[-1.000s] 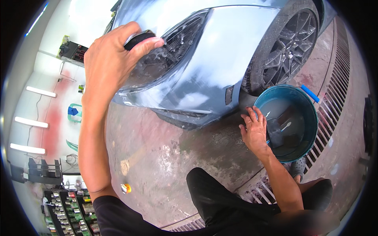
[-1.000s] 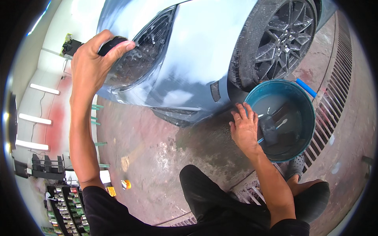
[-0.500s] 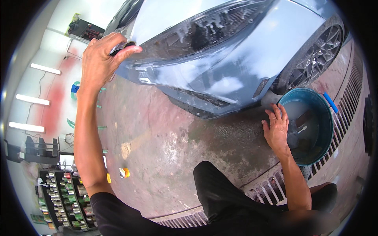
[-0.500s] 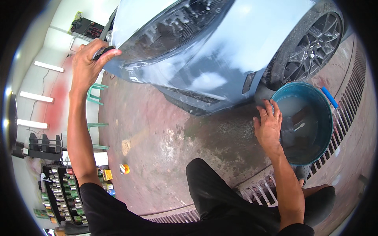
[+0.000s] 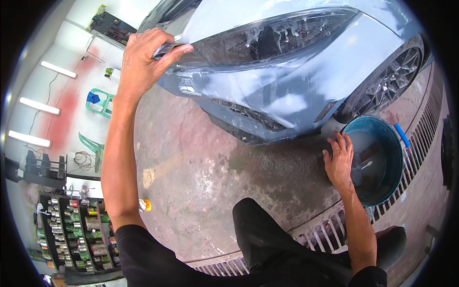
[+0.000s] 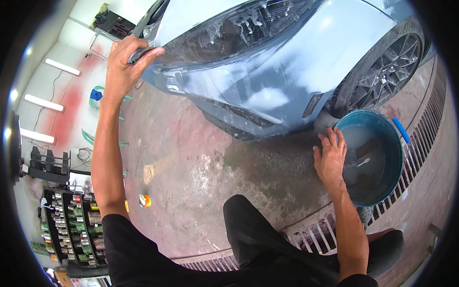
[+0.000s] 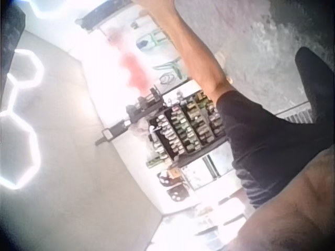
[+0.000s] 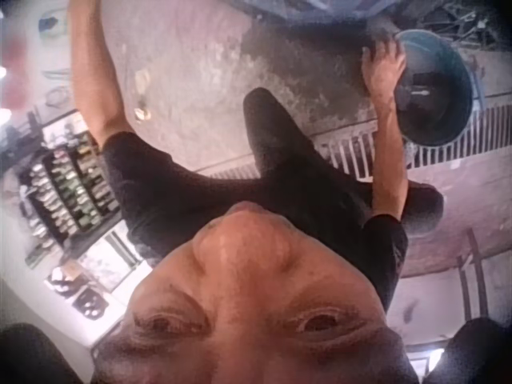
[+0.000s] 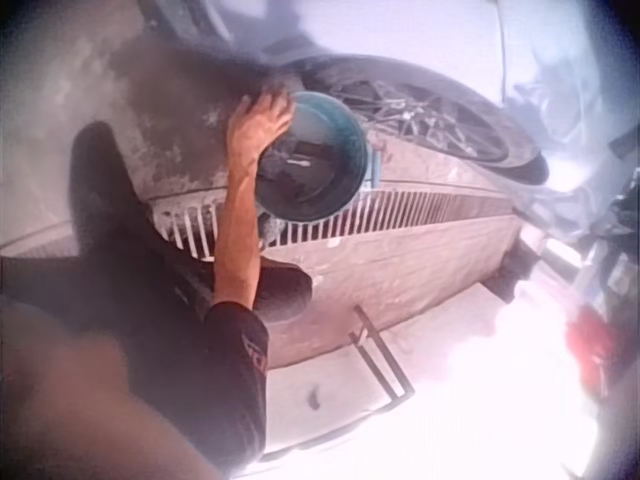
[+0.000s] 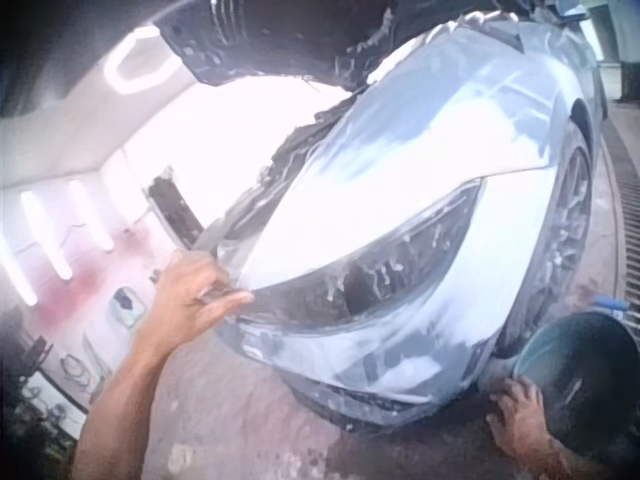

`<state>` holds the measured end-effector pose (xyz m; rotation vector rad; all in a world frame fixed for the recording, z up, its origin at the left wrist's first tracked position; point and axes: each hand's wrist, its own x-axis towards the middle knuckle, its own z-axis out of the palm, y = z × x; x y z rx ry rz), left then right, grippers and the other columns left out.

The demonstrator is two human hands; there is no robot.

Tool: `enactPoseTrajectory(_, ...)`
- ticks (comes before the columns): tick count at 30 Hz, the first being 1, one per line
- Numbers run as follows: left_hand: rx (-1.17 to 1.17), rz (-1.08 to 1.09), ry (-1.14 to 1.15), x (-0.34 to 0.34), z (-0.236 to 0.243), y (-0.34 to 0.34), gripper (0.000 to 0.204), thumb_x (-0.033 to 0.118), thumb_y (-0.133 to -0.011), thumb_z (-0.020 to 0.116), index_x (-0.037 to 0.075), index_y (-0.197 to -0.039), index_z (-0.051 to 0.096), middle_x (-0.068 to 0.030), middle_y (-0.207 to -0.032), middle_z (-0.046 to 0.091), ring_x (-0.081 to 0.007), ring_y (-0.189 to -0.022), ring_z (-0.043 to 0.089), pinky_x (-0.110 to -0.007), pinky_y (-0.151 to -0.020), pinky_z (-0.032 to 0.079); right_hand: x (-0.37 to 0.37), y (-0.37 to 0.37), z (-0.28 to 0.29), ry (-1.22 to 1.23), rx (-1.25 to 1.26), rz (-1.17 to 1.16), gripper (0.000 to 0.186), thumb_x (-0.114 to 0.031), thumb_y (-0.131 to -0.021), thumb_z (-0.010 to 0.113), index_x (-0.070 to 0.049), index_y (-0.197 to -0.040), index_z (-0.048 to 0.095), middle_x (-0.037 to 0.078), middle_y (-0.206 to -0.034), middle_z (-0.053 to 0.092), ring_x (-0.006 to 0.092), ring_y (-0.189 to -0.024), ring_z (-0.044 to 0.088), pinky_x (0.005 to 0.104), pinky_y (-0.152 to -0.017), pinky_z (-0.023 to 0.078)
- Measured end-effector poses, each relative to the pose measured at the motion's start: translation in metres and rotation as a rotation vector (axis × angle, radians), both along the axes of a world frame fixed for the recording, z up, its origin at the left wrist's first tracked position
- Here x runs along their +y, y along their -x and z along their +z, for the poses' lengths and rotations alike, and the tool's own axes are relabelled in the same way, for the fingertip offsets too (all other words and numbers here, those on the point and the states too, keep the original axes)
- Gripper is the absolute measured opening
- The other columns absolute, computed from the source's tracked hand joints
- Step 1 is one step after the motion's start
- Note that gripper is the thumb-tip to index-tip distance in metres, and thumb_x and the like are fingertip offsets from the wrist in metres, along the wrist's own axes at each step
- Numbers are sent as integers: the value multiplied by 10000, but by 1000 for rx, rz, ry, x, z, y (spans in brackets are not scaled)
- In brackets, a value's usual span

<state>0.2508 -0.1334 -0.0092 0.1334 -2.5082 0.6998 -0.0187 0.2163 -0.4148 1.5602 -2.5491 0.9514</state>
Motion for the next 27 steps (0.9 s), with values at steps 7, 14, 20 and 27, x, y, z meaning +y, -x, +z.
enactPoseTrajectory(7,157,-169,185,-42,-26,-4,448,383,-817,993,109,-983,679,-43,-890,676,-280,-856,667,-405,-791,488,-1,-2,1,12,-28,10,439,-87,-934,810,-44,-1364,733,119,-1635,551,416,-1585,423,596,-1267,383)
enactPoseTrajectory(14,236,-161,204,-48,-43,2,497,286,-797,1024,74,-1053,654,-99,-969,719,-323,-869,687,-403,-744,557,2,0,-2,-18,-6,-7,446,-88,-929,808,-47,-1367,735,101,-1635,555,410,-1584,429,596,-1270,381)
enactPoseTrajectory(20,267,-181,343,-37,-38,18,527,346,-759,1040,96,-1008,649,-80,-920,717,-302,-843,684,-400,-717,553,1,0,-1,-3,-3,5,458,-83,-923,807,-45,-1373,732,118,-1627,558,416,-1585,425,596,-1268,381)
enactPoseTrajectory(27,269,-281,407,-5,-30,52,543,343,-704,1074,123,-978,660,-38,-855,676,-262,-784,645,-372,-657,509,0,2,2,-27,-35,3,477,-96,-932,812,-45,-1397,716,134,-1643,540,424,-1597,405,610,-1265,382)
